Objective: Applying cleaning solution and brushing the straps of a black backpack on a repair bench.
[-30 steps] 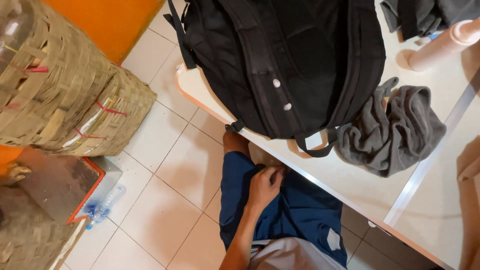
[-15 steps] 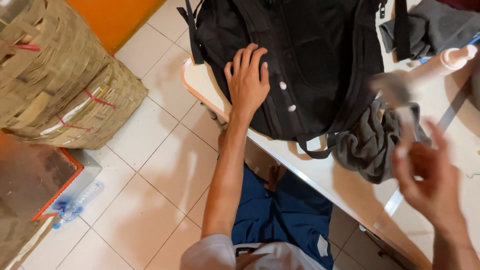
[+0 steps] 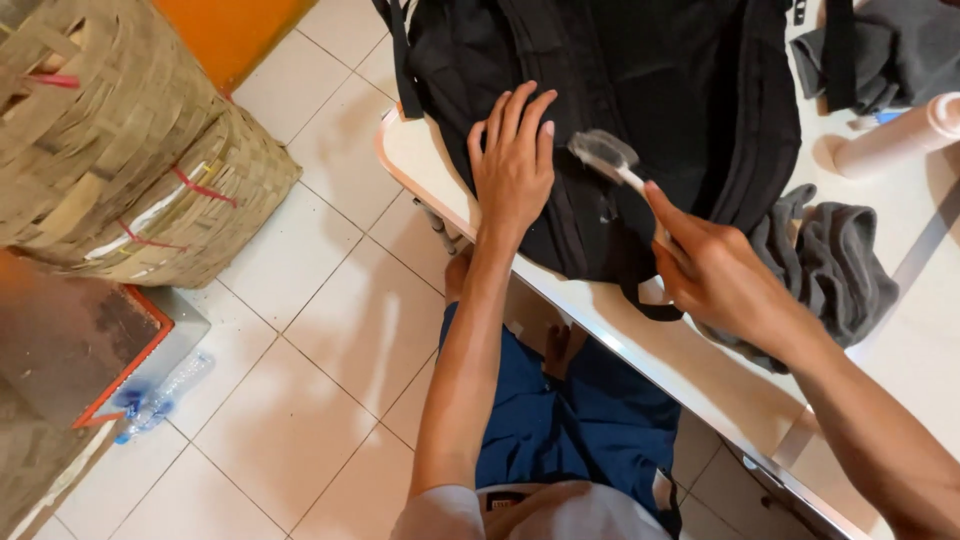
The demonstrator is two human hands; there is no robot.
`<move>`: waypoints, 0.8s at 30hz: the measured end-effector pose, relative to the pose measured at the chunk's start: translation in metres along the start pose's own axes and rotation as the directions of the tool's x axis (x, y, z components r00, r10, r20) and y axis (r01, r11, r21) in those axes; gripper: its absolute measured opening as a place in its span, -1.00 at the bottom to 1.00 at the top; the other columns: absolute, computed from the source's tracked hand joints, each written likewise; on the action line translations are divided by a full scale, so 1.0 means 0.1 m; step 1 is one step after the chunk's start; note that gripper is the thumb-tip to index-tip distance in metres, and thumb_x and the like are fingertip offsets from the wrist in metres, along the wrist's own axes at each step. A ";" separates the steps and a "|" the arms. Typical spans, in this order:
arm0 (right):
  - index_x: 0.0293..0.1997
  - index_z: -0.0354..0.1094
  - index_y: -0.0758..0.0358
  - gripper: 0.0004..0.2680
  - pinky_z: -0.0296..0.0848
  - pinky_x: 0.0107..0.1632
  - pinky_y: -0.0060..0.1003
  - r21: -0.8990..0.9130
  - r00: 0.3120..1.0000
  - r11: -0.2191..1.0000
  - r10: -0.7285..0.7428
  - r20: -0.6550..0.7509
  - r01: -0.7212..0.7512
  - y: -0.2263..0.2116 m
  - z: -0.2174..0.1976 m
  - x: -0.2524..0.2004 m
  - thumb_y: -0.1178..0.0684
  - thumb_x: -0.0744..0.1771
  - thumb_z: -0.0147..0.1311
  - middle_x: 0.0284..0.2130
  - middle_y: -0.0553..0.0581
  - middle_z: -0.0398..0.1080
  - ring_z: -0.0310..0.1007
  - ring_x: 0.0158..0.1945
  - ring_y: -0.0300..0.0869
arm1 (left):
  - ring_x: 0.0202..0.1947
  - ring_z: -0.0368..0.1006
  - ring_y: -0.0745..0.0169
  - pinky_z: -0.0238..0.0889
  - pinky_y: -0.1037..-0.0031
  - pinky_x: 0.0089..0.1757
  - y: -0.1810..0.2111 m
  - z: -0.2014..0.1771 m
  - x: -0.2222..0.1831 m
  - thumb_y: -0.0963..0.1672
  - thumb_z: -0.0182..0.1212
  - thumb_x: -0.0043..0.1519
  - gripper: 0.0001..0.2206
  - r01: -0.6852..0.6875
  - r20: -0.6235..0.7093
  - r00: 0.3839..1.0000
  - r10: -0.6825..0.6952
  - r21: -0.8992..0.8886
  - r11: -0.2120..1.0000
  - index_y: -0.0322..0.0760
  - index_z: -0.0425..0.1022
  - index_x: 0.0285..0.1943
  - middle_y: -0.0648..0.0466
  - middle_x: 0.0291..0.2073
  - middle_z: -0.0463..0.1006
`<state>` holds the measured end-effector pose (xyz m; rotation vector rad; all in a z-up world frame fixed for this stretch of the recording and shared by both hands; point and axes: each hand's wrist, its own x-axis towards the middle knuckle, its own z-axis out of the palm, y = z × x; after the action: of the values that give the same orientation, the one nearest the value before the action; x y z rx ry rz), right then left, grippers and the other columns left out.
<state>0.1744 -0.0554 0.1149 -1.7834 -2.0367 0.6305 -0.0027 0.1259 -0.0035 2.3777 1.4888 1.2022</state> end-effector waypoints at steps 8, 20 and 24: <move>0.63 -0.12 0.06 -0.39 0.26 -0.39 -0.31 -0.125 0.933 0.948 0.311 0.179 -0.292 -0.05 -0.02 -0.29 0.09 0.32 0.02 -0.62 0.16 0.47 0.20 -0.59 -0.27 | 0.41 0.27 0.23 0.05 0.23 0.25 0.04 -0.01 -0.01 -0.04 -0.19 0.48 -0.67 0.027 0.023 0.999 -0.028 0.029 0.999 0.08 0.41 0.35 0.28 0.36 0.38; 0.64 -0.32 -0.13 -0.33 0.23 -0.50 -0.17 -0.316 0.893 0.922 0.324 0.312 -0.224 -0.10 -0.04 -0.60 0.03 0.32 0.02 -0.73 0.16 0.45 0.34 -0.73 -0.10 | 0.42 0.25 0.20 0.03 0.23 0.27 0.06 -0.06 -0.03 -0.07 -0.12 0.46 -0.69 0.057 0.045 0.997 -0.057 0.016 0.998 0.09 0.42 0.33 0.26 0.37 0.38; 0.57 -0.16 0.42 -0.44 0.16 -0.54 0.00 -0.203 0.998 0.979 0.043 0.053 -0.031 0.01 0.17 -0.09 0.17 0.35 -0.04 -0.71 0.31 0.35 0.27 -0.74 0.12 | 0.42 0.27 0.17 0.06 0.23 0.25 0.09 0.00 -0.03 -0.08 -0.16 0.48 -0.68 -0.005 0.025 1.000 0.004 0.049 0.999 0.06 0.41 0.37 0.24 0.36 0.38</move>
<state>0.1676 -0.0655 0.1005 -1.9409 -2.1778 0.5055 0.0029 0.1189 -0.0013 2.4189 1.5233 1.1466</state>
